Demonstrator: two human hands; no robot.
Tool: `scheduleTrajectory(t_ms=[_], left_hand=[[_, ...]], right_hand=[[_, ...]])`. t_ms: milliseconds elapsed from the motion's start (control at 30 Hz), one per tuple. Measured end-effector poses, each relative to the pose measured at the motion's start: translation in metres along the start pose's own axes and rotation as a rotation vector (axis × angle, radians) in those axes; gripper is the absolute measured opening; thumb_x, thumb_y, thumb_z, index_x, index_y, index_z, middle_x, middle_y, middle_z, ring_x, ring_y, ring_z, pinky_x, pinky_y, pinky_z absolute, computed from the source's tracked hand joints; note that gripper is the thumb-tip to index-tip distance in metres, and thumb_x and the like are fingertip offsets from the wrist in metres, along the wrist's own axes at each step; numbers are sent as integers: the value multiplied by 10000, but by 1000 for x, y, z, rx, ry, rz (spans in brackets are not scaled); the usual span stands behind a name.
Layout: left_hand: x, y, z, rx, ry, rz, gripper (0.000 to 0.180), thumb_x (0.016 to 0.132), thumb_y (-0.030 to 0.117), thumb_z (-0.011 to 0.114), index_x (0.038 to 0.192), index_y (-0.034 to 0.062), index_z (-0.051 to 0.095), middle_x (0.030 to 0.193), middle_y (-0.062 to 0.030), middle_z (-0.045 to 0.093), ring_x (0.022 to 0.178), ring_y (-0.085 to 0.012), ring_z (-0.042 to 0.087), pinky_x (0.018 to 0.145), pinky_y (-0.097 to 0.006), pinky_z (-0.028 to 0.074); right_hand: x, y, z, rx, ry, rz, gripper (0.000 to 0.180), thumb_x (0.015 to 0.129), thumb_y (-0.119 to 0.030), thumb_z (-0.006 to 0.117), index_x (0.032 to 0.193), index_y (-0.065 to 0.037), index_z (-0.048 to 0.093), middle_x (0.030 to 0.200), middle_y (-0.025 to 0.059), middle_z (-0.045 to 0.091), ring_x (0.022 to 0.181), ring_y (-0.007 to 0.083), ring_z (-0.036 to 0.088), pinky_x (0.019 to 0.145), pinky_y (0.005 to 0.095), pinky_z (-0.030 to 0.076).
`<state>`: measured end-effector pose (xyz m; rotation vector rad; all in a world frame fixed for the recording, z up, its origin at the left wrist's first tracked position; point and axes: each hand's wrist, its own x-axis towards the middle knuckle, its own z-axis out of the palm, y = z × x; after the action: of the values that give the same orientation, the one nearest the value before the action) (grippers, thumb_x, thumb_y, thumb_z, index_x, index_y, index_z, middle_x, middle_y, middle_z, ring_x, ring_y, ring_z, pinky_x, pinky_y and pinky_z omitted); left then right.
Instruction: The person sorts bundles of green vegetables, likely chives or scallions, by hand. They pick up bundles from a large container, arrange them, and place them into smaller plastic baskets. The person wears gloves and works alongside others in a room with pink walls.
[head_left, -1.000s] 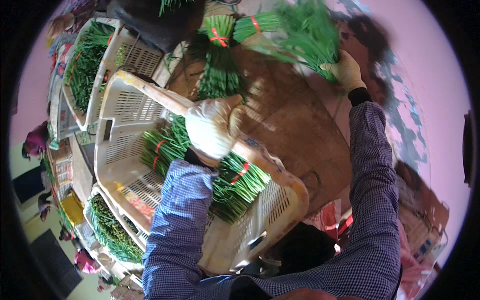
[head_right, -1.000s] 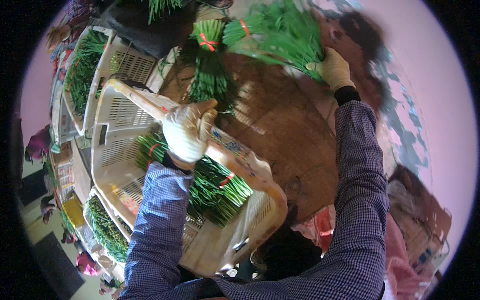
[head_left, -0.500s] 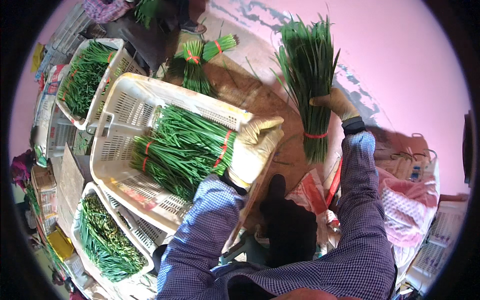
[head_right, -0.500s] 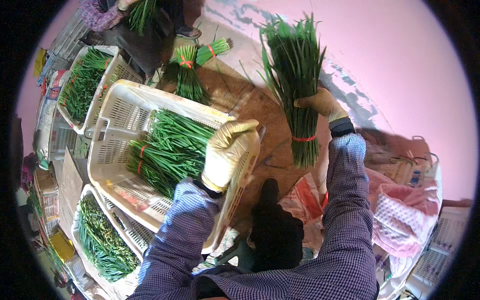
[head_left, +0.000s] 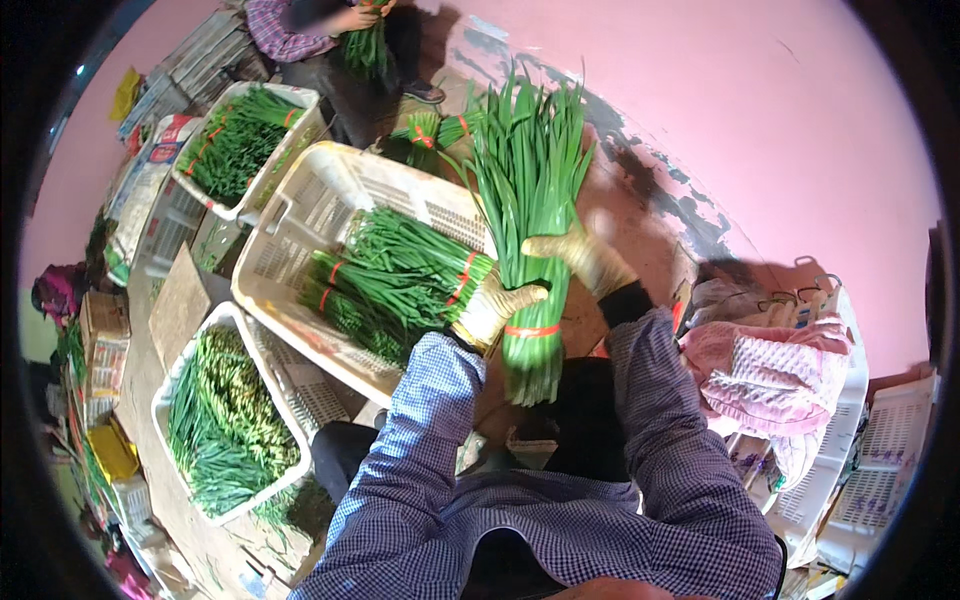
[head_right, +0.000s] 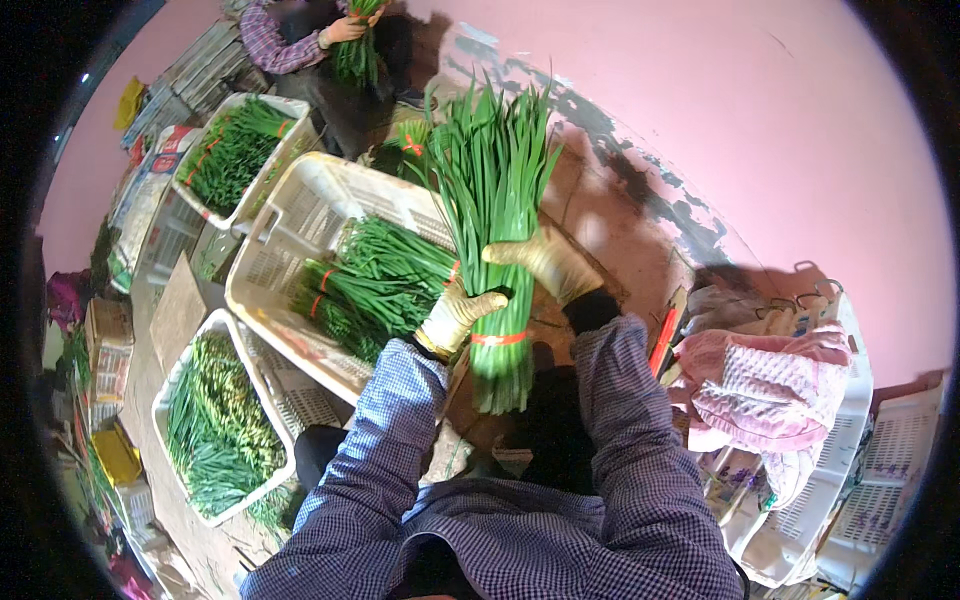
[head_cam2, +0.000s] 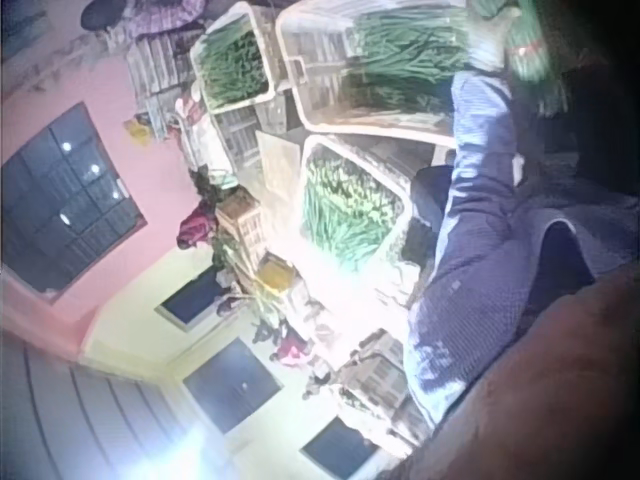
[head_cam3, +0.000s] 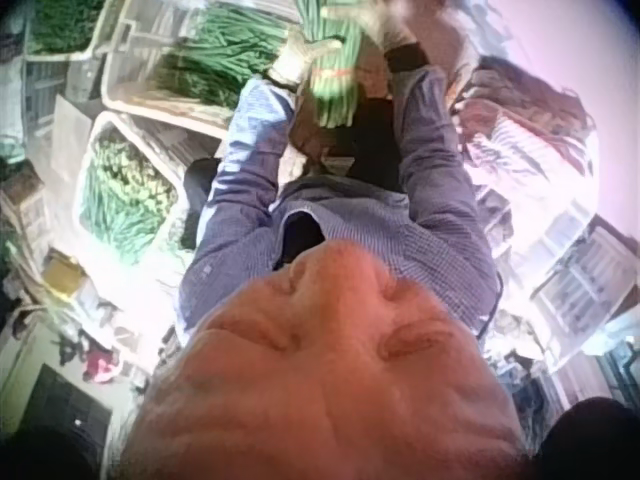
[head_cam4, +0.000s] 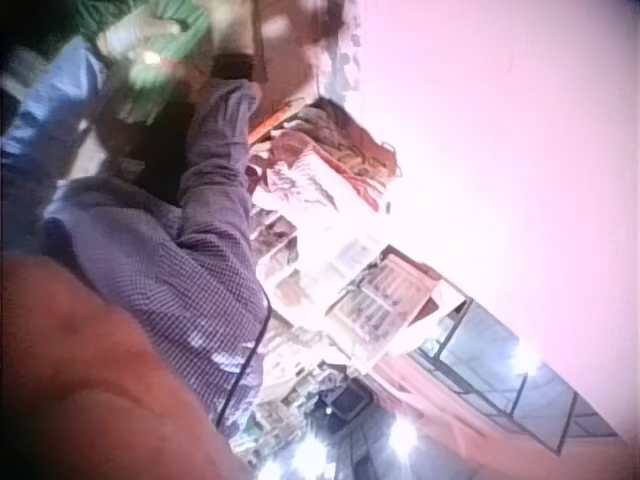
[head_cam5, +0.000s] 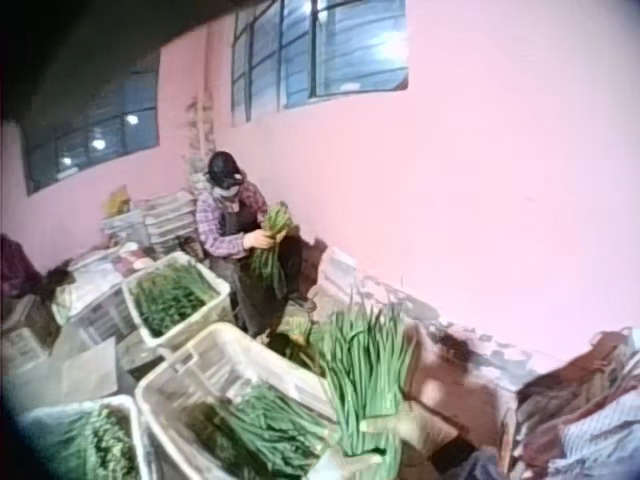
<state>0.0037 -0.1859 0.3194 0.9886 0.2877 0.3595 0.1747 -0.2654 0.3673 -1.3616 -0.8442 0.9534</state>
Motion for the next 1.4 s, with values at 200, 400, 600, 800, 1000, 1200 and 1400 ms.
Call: scheduleTrajectory(t_ms=[200,400,600,800,1000,1200,1400], left_hand=[[-61,-9,-36,-45,209,-65,579,764,116,893,1246,-6,597,1051,-106,730,859,-204,711,795,-334,593],[-97,-10,-50,-66,234,-98,546,766,116,891,1217,-9,611,1025,-89,736,867,-198,709,816,-340,590],[-113,-10,-57,-35,238,-106,573,764,126,896,1239,-4,604,1055,-84,729,872,-197,701,817,-341,585],[-119,-12,-58,-28,261,-89,644,744,122,912,1279,-6,576,1079,-90,723,904,-189,699,835,-335,584],[-124,-19,-64,5,281,-105,649,744,98,907,1283,-12,563,1086,-95,721,913,-195,697,842,-341,585],[-124,-25,-64,-13,277,-92,576,745,35,888,1245,-20,606,1079,-94,726,929,-178,683,855,-332,564],[-123,-24,-59,-2,324,-37,545,755,30,879,1233,-8,619,1088,-85,727,933,-176,683,856,-327,564]], right_hand=[[-45,13,29,14,58,314,626,929,-339,741,1437,-54,512,1302,113,631,1119,236,614,909,390,536],[-67,12,-7,-266,444,-60,291,967,-158,678,1228,-29,680,1015,70,734,815,116,651,682,259,535],[-67,-32,59,-500,94,-312,277,923,13,665,1199,-4,687,1091,96,717,836,121,644,746,249,543],[-53,-14,79,-578,20,-431,552,839,-44,773,1360,-55,593,1220,101,659,985,189,661,843,304,547],[-44,-7,91,-1291,-57,-445,360,812,-246,764,1133,-101,691,939,110,637,848,317,669,731,429,556],[-42,26,87,-934,-32,-315,160,875,-211,732,956,-76,706,810,92,648,736,235,653,649,359,526],[-49,-5,34,-380,223,344,307,927,-362,710,953,-56,715,742,64,678,688,191,649,653,335,532]])
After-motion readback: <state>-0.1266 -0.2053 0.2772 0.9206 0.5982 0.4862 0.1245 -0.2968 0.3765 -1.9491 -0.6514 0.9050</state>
